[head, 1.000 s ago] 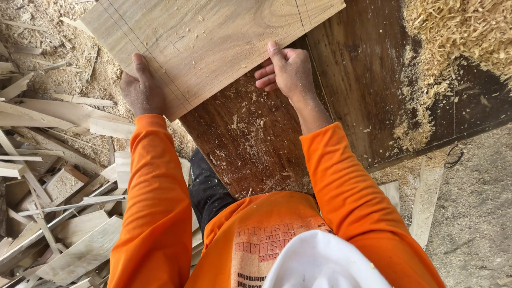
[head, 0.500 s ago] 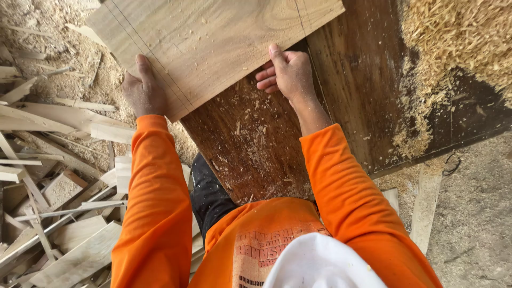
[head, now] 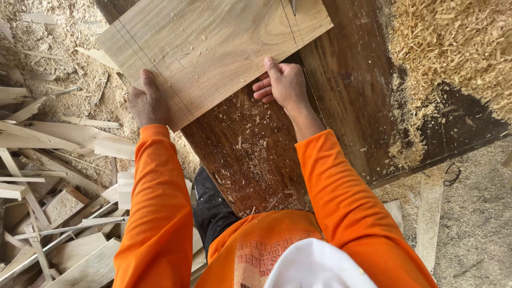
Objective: Cut a wood plank on a table saw.
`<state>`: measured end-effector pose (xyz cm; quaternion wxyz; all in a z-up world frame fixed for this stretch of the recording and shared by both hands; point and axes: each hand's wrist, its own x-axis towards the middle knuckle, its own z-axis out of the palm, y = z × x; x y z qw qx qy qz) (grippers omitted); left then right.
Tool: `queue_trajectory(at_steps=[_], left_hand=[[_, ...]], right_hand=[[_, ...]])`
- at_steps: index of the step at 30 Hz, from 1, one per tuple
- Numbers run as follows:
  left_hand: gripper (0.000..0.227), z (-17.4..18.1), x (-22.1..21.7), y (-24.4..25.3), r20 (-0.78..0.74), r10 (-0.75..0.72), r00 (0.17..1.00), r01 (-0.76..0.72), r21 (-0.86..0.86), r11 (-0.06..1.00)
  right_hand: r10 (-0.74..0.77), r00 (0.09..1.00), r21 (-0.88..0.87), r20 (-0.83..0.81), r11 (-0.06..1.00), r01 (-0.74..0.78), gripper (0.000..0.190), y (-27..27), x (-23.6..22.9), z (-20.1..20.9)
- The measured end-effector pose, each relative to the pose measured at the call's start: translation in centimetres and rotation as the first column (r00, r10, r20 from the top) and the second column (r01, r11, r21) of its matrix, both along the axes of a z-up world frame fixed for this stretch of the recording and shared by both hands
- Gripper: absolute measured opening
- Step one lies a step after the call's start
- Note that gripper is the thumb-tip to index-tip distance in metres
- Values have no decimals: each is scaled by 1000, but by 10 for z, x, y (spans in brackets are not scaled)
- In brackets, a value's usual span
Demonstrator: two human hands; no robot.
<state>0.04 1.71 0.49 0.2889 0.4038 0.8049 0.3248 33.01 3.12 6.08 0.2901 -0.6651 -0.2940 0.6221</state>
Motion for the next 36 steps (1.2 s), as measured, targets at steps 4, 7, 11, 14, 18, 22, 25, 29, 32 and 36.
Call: queue_trajectory(at_steps=[4,7,11,14,18,22,25,29,32,36], left_hand=[[64,-1,-2,2,-47,9,999,-12,-53,999],[62,-5,-2,5,-42,-1,999,1,15,1000],[61,-2,-3,8,-23,-3,1000,5,45,999],[61,-4,-3,11,23,-12,1000,11,33,999],[60,-8,-7,15,10,-30,1000,29,71,997],[60,-9,-8,18,11,-25,1000,24,81,996],[61,-11,-9,21,-5,-25,1000,25,94,995],[63,-8,-10,23,-43,-3,999,6,64,998],[63,-1,-7,28,-42,-4,999,7,63,998],[65,-3,-9,30,-81,2,997,3,59,998]], right_hand=[[-3,1000,-4,2,1000,3,51,2,-2,-2],[-3,1000,-6,14,1000,4,51,6,-2,-1],[12,999,14,46,1000,-13,49,9,-4,0],[22,997,32,69,999,-24,48,12,-5,2],[17,997,31,70,999,-20,49,15,-6,0],[8,997,36,77,999,-10,49,18,-9,1],[-3,997,41,81,999,-1,48,21,-10,-1],[-17,997,60,69,998,13,48,22,-12,-5],[-19,997,73,68,997,14,48,25,-13,-6],[-23,998,72,62,997,18,49,28,-16,-4]])
